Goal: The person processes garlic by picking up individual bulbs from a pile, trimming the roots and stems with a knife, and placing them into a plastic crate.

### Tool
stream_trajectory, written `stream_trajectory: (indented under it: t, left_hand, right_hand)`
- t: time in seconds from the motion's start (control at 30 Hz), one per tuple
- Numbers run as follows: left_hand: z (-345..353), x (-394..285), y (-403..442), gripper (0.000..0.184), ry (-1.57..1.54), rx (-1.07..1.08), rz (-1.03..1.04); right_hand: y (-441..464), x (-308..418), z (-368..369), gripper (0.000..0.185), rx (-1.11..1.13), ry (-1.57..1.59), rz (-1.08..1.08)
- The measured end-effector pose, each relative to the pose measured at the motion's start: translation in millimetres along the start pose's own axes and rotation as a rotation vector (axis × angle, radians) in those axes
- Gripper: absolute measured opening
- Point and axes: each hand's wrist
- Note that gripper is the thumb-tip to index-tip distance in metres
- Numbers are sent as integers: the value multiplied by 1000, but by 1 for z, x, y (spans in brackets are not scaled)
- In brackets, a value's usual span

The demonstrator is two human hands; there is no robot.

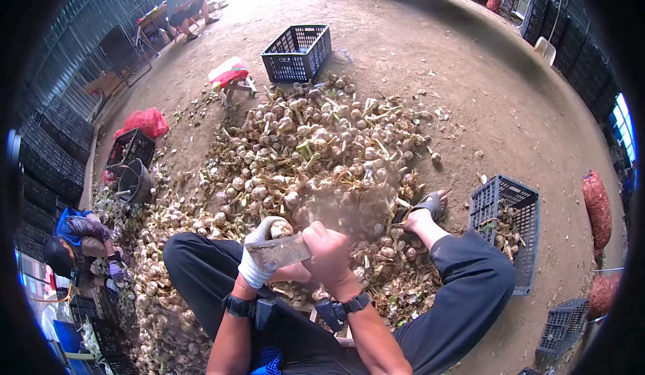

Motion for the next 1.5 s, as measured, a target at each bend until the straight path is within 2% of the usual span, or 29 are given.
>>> stream_trajectory:
  t: [0.1,0.23,0.3,0.37,0.4,0.5,0.6,0.63,0.7,0.77,0.8,0.83,0.9,1.0,1.13,1.2,1.23,1.3,1.33,1.37,1.43,1.47,1.5]
  left_hand:
    - [-1,-3,-1,67,94,10,-2]
    - [1,-2,-1,53,129,-59,-14]
    - [3,-8,-2,46,154,-84,-20]
    - [2,-26,-2,36,144,-74,-94]
    - [4,-25,-3,34,189,-76,-60]
    - [8,-19,-4,37,136,-97,-104]
    - [14,-20,3,42,1,-88,-69]
    - [16,-17,4,42,3,-88,-62]
    - [21,-9,5,48,-199,-103,17]
    - [21,-9,3,53,-234,-74,18]
    - [23,-8,-1,54,-334,-76,-53]
    - [24,-8,-3,55,-435,-79,-124]
    - [20,-10,-1,58,-361,-55,-41]
    - [18,-20,-2,62,-639,-46,-109]
    - [17,-27,2,54,-634,-89,-123]
    - [16,-17,6,43,94,-170,95]
    - [16,-17,6,43,92,-170,92]
    - [16,-21,6,35,266,-145,121]
    - [18,-22,7,27,285,-176,150]
    - [18,-20,6,27,285,-177,148]
    - [20,-10,3,20,57,-229,-66]
    - [22,-4,3,14,-6,-262,-63]
    - [20,-5,2,14,-4,-266,-65]
  right_hand:
    - [-3,1,5,29,-28,44,31]
    - [-6,-5,13,30,-66,50,52]
    - [-8,-8,14,21,-96,102,99]
    - [-25,-39,26,20,-110,-98,239]
    - [-40,-59,37,19,-181,-89,441]
    - [-52,-71,31,18,-205,-49,601]
    - [-42,-48,33,14,-266,697,856]
    - [-35,-35,32,14,-255,836,884]
    - [-27,-12,28,19,-212,1113,940]
    - [-22,1,22,23,-91,1324,924]
    - [-19,9,22,22,-89,1456,953]
    - [-16,14,19,22,-85,1458,951]
    - [-10,22,11,20,-50,1593,1010]
    - [-3,24,-3,16,-58,1604,981]
    - [-7,3,-4,10,-142,1606,904]
    - [-2,6,-14,8,-190,1495,894]
    - [3,11,-21,8,-190,1493,898]
    - [8,16,-28,3,-172,1227,839]
    - [7,13,-27,4,-152,1149,768]
    - [7,13,-22,4,-149,1150,769]
    - [1,12,-9,8,-184,980,653]
    - [-8,2,-1,7,-134,827,575]
    - [-7,3,-1,7,-130,829,575]
Point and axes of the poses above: each hand's wrist, its own y-axis towards the middle knuckle, its own z-axis out of the palm, x = y × z, and after that the axes turned 3 degrees about x, right-handed
